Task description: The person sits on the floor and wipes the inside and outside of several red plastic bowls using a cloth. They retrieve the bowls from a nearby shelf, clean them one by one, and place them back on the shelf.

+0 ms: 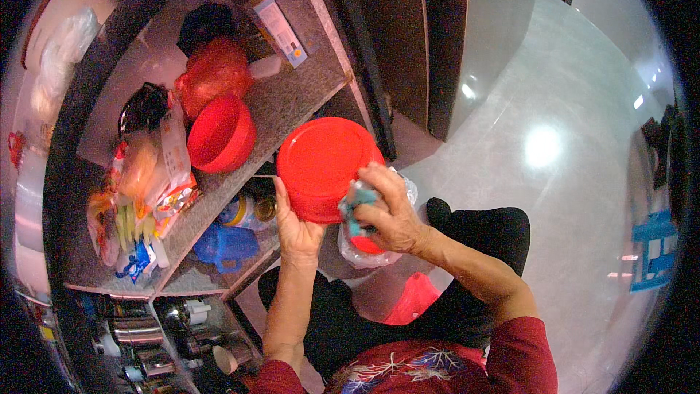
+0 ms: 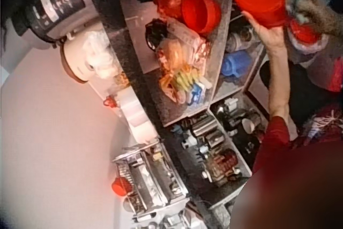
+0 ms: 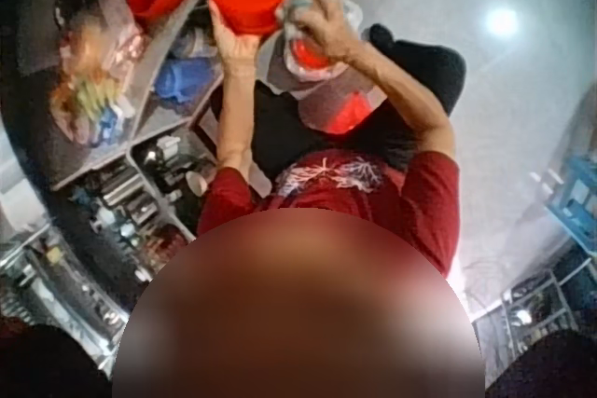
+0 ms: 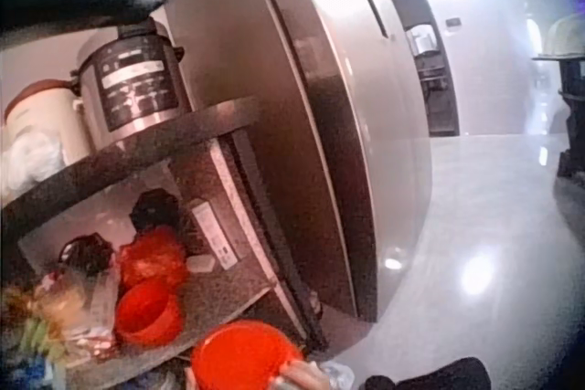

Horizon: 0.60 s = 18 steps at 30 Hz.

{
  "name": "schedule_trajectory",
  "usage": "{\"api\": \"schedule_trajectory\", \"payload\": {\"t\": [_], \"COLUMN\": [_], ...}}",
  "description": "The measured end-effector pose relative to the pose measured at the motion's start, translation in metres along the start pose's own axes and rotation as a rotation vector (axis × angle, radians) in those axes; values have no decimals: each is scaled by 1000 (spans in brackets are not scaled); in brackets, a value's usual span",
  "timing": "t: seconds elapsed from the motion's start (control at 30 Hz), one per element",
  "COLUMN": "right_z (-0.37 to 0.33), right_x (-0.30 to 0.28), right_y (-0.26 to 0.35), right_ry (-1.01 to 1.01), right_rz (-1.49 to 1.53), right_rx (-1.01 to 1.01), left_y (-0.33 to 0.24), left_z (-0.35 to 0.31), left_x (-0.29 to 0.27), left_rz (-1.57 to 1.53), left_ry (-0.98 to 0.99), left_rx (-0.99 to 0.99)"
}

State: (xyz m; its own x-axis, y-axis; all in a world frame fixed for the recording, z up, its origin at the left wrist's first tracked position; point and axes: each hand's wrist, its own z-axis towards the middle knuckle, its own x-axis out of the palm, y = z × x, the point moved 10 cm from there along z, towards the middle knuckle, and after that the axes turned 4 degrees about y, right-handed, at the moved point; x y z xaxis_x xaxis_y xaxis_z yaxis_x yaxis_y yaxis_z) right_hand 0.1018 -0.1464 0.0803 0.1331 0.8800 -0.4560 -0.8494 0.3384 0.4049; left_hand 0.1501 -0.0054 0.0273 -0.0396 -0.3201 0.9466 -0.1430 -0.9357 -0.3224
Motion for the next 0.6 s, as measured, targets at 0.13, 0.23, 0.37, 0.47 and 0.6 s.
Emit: {"api": "schedule_trajectory", "payload": {"t": [0.13,0.23,0.37,0.47,0.6], "right_z": [-11,-20,-17,-3,5], "right_x": [-9,-9,-15,-23,-24], "right_y": [-44,-78,-103,-107,-102], "right_ry": [-128,-126,-234,-193,24], "right_rz": [248,428,751,890,791], "right_rx": [212,509,784,763,724], "left_y": [-11,-8,11,30,46], "left_z": [-4,-14,-24,-34,-38], "left_x": [-4,-5,-2,-1,13], "left_rz": [-3,104,194,346,578], "left_ry": [-19,-9,72,66,111], "left_rx": [62,43,-80,-182,-242]}}
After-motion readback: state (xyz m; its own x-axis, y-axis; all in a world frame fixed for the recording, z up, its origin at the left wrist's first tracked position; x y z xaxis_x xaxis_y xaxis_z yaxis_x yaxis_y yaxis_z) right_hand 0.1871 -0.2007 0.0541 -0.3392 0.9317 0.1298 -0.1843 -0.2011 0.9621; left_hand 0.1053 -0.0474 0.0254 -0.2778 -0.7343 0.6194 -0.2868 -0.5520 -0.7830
